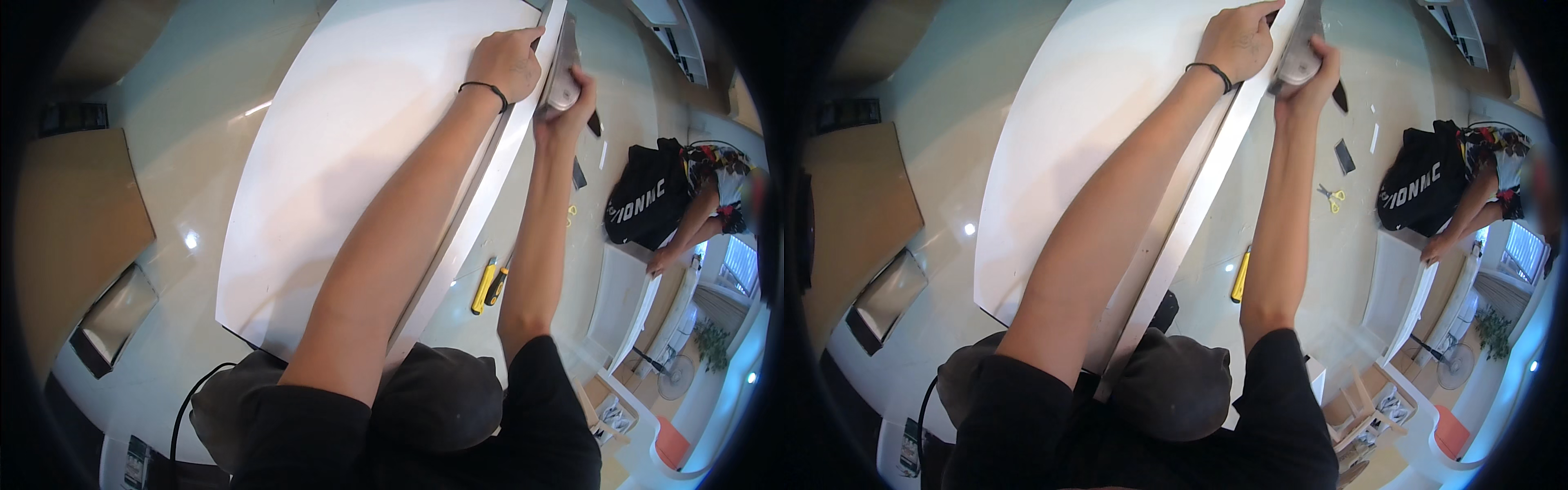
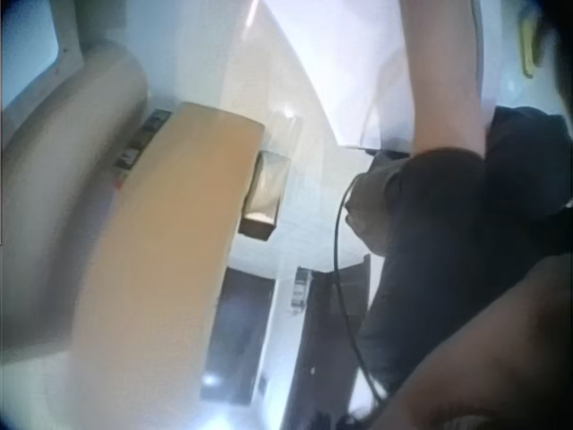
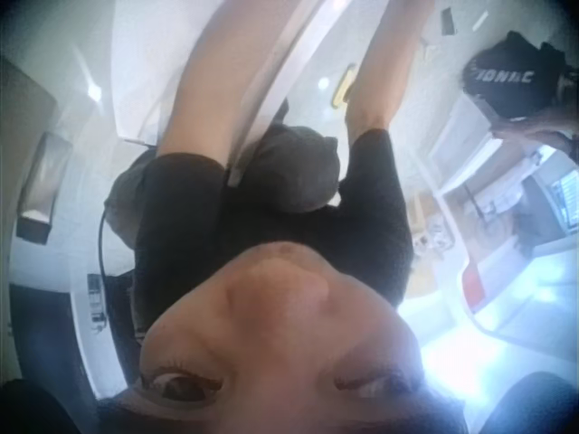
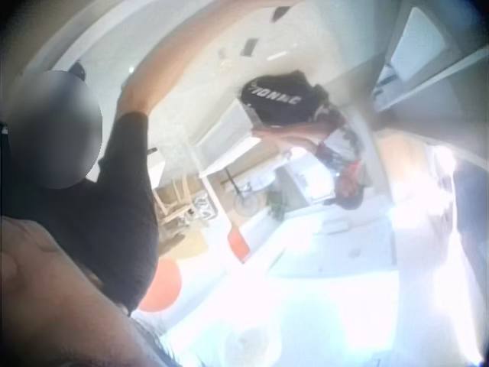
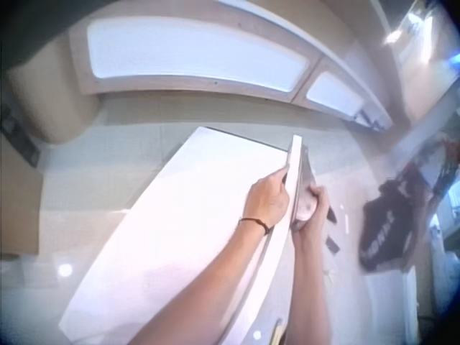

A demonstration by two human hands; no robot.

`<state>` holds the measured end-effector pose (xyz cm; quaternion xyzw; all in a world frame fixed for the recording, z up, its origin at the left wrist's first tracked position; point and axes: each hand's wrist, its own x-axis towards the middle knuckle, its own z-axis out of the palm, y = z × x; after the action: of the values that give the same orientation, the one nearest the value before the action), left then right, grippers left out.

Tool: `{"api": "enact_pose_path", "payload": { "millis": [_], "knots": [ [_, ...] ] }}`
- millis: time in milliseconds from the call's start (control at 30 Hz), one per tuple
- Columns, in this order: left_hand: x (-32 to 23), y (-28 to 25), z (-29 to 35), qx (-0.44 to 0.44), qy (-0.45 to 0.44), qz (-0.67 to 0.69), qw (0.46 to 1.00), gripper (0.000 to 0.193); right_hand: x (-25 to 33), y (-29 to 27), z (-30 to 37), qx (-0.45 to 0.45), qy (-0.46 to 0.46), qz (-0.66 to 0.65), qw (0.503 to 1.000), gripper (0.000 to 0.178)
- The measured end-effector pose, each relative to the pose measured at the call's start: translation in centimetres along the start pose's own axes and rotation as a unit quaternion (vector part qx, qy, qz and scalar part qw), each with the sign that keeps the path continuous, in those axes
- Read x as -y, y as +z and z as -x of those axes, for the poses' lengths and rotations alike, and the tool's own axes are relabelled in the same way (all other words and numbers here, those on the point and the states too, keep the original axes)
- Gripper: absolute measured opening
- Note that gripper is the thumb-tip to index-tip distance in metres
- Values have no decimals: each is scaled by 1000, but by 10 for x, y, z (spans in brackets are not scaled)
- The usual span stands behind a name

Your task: The person uses a utility knife to cut a white cable, then picks up a metal edge banding tool and repeatedly presses it along the edge of a white board to apply edge banding. Another person works on a separate board in the background.

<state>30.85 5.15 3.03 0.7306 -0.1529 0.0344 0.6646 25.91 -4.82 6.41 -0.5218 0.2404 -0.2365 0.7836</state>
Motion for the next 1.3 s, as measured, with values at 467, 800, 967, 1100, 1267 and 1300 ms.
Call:
{"api": "enact_pose_path", "payload": {
  "millis": [467,800,967,1100,1267,1300],
  "knots": [
    [4,12,-8,-1,-1,-24,1000,45,-5,-6,11,5,-31,14,999,24],
    [4,10,-7,-8,2,-20,1000,45,-16,-22,84,-23,-21,8,999,28],
    [7,12,-5,14,-3,-32,999,44,-9,-14,-20,13,-26,-17,999,24],
    [4,9,-7,-7,14,-11,1000,45,5,4,-69,81,4,15,997,24],
    [4,8,-6,10,12,-18,1000,45,0,-9,42,-1,-43,111,993,44],
    [4,8,-6,1,12,-17,1000,45,-2,-11,60,-8,-35,111,993,50]
  ]
}}
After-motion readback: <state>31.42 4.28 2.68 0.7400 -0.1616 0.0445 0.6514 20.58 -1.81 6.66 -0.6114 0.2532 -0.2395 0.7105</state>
